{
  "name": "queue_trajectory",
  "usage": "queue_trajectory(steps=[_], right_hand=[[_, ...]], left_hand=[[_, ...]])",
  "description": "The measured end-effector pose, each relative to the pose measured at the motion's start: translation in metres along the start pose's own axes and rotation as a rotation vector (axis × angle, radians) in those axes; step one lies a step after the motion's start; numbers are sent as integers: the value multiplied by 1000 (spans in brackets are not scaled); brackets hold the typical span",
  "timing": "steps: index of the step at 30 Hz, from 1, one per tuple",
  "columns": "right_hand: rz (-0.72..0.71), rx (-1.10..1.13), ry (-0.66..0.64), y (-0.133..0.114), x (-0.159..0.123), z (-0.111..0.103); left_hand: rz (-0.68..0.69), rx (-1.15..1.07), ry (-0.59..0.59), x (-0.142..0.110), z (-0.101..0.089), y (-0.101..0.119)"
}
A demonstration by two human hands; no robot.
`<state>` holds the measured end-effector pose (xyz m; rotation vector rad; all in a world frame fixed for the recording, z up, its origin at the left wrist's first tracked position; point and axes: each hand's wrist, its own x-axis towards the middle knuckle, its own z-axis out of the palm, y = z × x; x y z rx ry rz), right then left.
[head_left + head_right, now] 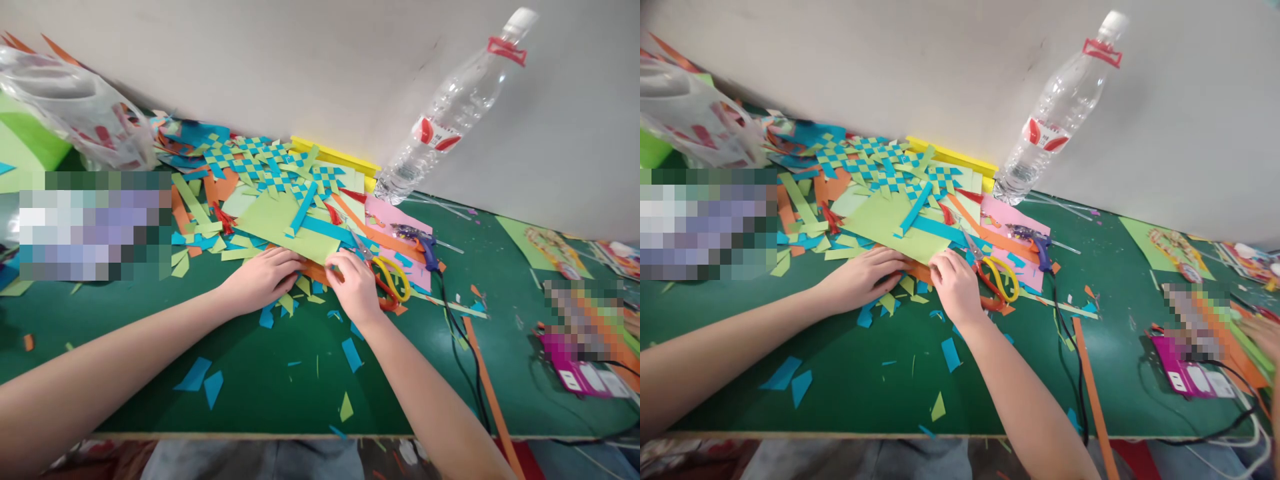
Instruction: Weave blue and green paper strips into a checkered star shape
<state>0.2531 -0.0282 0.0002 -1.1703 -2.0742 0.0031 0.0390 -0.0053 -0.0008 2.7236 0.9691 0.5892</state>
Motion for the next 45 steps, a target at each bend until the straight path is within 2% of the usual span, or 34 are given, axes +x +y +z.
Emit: queue_trajectory(steps=[13, 20, 27, 39, 45], right_hand=[[40, -97, -27, 0, -1, 0], [184, 64, 46, 0, -1, 0], [266, 166, 103, -1, 0, -2], [258, 130, 137, -2, 2, -3], [255, 167, 161, -3, 2, -4]], left_hand=[[3, -11, 0, 1, -1, 1], [7, -12, -5, 0, 1, -1], [-3, -19, -19, 0, 0, 0], [-4, -30, -12, 0, 0, 0], [-32, -44, 29, 0, -1, 1]])
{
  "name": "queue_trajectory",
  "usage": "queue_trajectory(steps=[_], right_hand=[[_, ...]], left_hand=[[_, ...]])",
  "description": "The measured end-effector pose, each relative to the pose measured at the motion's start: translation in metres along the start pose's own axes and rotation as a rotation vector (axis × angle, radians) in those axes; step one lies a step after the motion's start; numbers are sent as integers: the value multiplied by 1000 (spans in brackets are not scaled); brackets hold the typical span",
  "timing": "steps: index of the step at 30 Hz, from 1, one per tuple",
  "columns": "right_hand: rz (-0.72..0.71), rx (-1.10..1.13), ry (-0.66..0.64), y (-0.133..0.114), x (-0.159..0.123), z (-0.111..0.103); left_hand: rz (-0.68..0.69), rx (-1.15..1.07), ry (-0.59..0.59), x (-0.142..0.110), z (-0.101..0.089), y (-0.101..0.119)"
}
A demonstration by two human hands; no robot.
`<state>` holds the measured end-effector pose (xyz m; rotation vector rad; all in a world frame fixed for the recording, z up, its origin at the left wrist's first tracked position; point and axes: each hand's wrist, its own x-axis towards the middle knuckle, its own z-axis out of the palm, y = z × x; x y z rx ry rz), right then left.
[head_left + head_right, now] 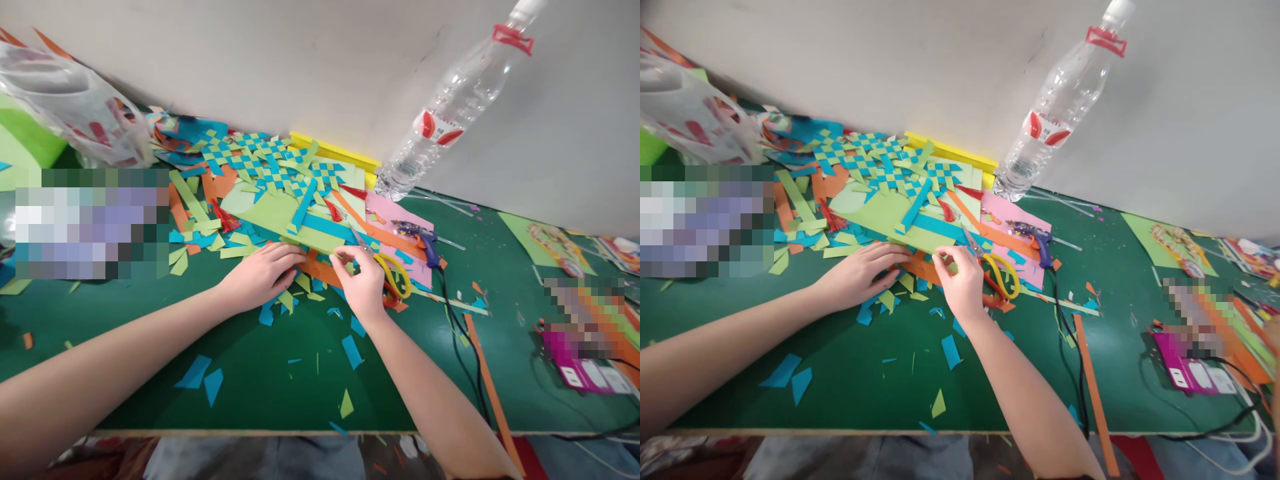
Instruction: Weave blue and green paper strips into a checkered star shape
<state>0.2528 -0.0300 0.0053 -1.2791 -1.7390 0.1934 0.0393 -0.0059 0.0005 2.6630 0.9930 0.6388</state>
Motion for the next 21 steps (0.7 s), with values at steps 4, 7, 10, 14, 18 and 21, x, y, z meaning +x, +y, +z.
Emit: queue_trajectory(steps=[4, 7, 10, 14, 18, 21], right_hand=[[-19, 28, 35, 0, 2, 0], [-11, 24, 37, 1, 3, 0], [-20, -3, 16, 1, 2, 1], [-56, -30, -29, 0, -1, 1], [-70, 11, -88, -1, -3, 1], [-86, 31, -94, -1, -4, 1]], left_hand=[[20, 3, -15, 0, 1, -2], [29, 16, -32, -1, 2, -3], [35, 26, -40, -1, 2, -3], [39, 13, -28, 0, 1, -1], [42, 21, -36, 1, -1, 0], [34, 25, -47, 0, -1, 0]])
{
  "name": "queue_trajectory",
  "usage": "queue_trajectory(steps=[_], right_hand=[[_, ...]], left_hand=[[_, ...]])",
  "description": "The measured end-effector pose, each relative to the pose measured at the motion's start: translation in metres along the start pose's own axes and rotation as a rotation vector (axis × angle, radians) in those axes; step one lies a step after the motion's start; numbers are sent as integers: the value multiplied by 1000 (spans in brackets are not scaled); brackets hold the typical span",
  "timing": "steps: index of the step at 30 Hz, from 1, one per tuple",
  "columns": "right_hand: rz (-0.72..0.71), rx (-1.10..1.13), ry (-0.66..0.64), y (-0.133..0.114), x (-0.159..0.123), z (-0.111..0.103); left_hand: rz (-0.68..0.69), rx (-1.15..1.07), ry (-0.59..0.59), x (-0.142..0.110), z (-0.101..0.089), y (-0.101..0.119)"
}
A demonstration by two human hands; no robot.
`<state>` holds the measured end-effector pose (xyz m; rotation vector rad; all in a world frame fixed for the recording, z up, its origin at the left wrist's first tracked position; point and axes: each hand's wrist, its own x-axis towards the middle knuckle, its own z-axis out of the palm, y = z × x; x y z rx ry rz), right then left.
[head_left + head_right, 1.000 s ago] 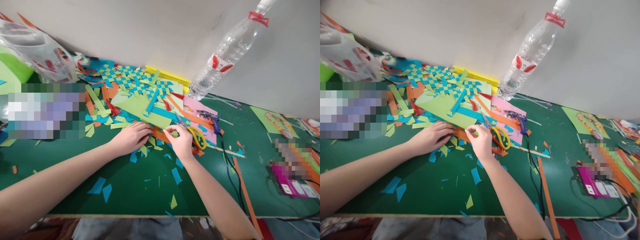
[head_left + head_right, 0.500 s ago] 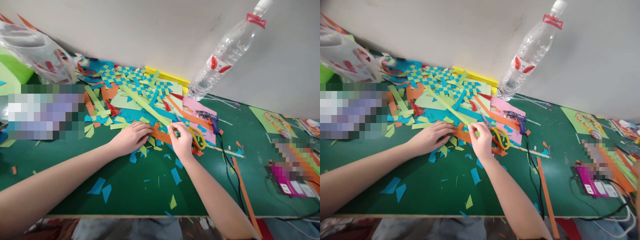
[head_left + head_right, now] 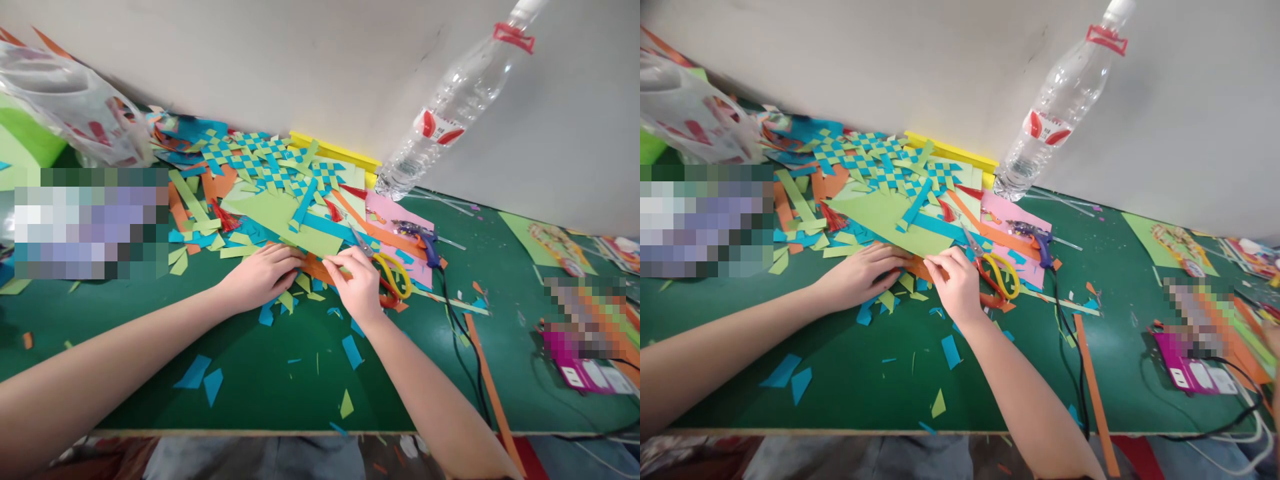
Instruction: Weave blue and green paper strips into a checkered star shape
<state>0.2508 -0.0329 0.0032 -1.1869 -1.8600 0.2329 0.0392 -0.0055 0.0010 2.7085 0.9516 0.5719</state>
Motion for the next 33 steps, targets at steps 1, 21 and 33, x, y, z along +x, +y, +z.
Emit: queue_trajectory(steps=[1, 21, 33], right_hand=[[0, 2, 5, 0, 0, 0], [-89, 45, 41, -3, -1, -2], [-95, -19, -67, 1, -5, 3]], left_hand=[[-2, 0, 1, 0, 0, 0], [-14, -62, -1, -2, 0, 0], [23, -25, -29, 1, 0, -1]])
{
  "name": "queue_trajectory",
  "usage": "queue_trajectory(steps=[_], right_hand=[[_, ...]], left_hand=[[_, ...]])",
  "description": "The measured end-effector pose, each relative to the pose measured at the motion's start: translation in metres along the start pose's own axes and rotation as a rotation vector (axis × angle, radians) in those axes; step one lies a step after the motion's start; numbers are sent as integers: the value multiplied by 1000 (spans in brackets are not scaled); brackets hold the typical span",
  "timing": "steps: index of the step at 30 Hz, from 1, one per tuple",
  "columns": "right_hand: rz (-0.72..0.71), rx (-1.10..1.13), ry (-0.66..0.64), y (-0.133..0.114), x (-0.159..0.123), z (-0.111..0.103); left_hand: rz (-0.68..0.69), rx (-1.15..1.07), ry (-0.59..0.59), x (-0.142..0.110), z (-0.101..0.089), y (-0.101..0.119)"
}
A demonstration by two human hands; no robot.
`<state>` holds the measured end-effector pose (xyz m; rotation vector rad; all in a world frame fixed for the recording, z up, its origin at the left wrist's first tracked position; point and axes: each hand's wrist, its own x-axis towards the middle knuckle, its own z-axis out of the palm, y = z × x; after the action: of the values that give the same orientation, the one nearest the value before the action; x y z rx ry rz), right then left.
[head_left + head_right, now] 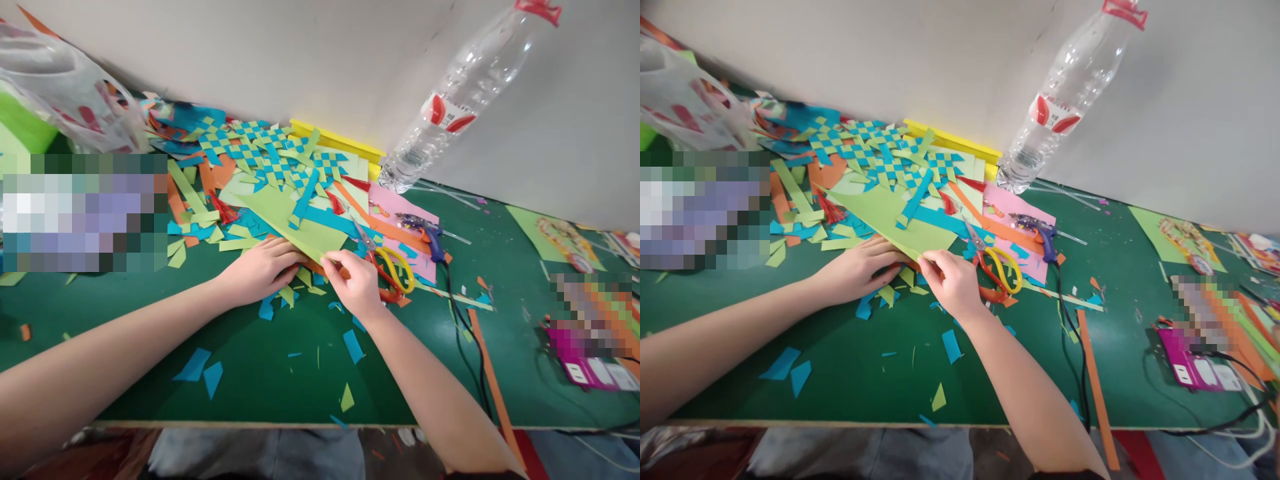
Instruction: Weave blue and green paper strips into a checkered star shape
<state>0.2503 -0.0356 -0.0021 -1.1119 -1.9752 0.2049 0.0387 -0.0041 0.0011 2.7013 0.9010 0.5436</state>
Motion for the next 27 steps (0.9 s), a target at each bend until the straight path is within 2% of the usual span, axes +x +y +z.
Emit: queue_trajectory(steps=[7, 27], right_hand=[[49, 6, -84, 0, -1, 1], [41, -21, -106, 0, -2, 2]], left_hand=[[-2, -18, 9, 0, 0, 0], [5, -3, 6, 0, -1, 1]])
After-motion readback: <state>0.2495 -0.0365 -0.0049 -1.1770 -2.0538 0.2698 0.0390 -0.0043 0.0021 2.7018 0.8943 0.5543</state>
